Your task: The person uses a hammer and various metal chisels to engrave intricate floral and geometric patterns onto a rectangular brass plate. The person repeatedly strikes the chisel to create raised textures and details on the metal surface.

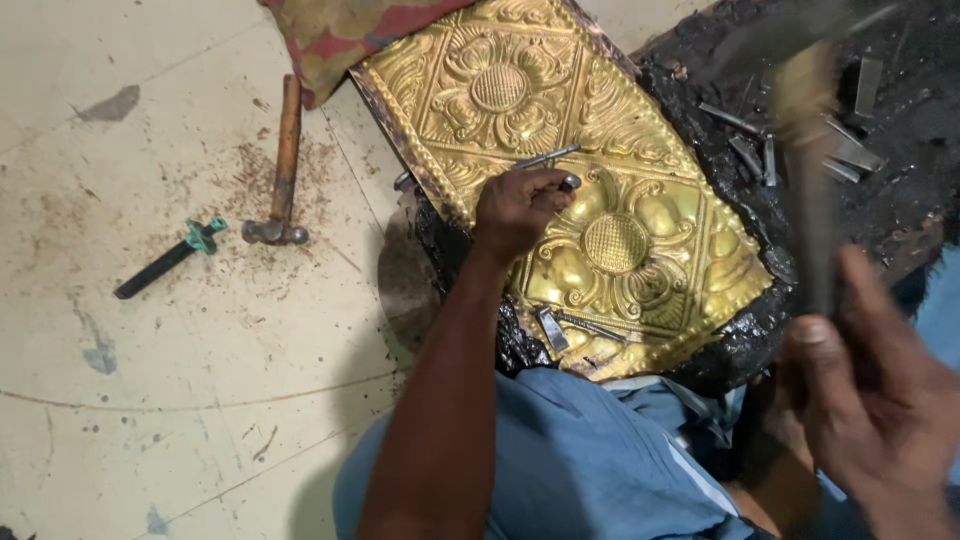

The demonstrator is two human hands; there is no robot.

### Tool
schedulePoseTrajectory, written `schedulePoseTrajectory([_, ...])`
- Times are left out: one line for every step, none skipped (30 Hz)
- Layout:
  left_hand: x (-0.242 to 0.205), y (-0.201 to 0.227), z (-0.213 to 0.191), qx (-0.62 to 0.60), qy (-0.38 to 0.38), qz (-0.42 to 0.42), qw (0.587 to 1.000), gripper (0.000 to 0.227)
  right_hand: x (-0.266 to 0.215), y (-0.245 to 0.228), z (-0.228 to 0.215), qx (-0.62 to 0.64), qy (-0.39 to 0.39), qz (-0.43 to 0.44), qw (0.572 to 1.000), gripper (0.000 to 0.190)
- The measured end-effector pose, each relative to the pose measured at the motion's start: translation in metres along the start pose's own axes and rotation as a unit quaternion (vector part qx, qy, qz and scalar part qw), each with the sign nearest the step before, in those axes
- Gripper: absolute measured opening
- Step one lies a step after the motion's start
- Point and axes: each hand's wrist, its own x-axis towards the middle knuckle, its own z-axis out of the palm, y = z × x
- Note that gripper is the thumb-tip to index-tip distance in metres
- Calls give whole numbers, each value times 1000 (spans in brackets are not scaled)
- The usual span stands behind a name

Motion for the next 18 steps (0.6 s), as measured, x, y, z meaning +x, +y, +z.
schedulePoseTrajectory([0,-3,1,2,-11,4,1000,20,3,-3,5,31,21,-14,999,51])
schedulePoseTrajectory([0,-5,1,3,-21,7,1000,21,6,-5,12,62,43,-27,997,51])
schedulePoseTrajectory([0,-7,2,0,-20,6,1000,21,11,-8,19,93,65,-41,993,50])
schedulePoseTrajectory([-1,-8,2,-2,-18,5,1000,21,18,-12,26,-10,2,-123,992,52])
schedulePoseTrajectory([0,-8,2,-5,-16,6,1000,20,27,-18,34,-113,-61,-203,971,54])
schedulePoseTrajectory([1,-7,0,-26,-40,-32,998,21,34,-25,38,-213,-124,-277,929,56])
schedulePoseTrajectory([2,-5,0,-47,-65,-70,994,22,37,-33,35,-211,-135,-165,954,53])
schedulePoseTrajectory([3,-3,1,-68,-89,-107,988,24,39,-39,30,-207,-144,-51,966,49])
schedulePoseTrajectory([3,-2,0,-47,-53,-51,996,23,40,-44,30,-198,-154,64,966,45])
schedulePoseTrajectory([4,0,1,-25,-17,6,1000,22,36,-47,26,-126,-103,53,985,48])
schedulePoseTrajectory([-1,1,-1,-1,17,58,998,22,31,-49,24,-52,-55,46,996,51])
schedulePoseTrajectory([-5,3,-2,-5,-5,3,1000,22,26,-49,24,23,-6,40,999,54])
schedulePoseTrajectory([-2,6,-2,-11,-27,-44,999,22,24,-47,25,4,2,5,1000,51])
schedulePoseTrajectory([0,10,-4,-17,-49,-90,995,23,25,-43,31,-15,10,-31,999,48])
schedulePoseTrajectory([1,14,-4,-13,-71,-111,991,23,26,-39,33,-35,20,-66,997,46])
schedulePoseTrajectory([0,17,-6,-10,-92,-131,987,24,28,-37,31,-85,-41,-100,991,48])
schedulePoseTrajectory([2,19,-8,-5,-112,-151,982,24,33,-34,33,-133,-102,-135,977,50])
schedulePoseTrajectory([5,20,-8,-21,-87,-115,989,23,36,-32,30,-180,-163,-167,956,52])
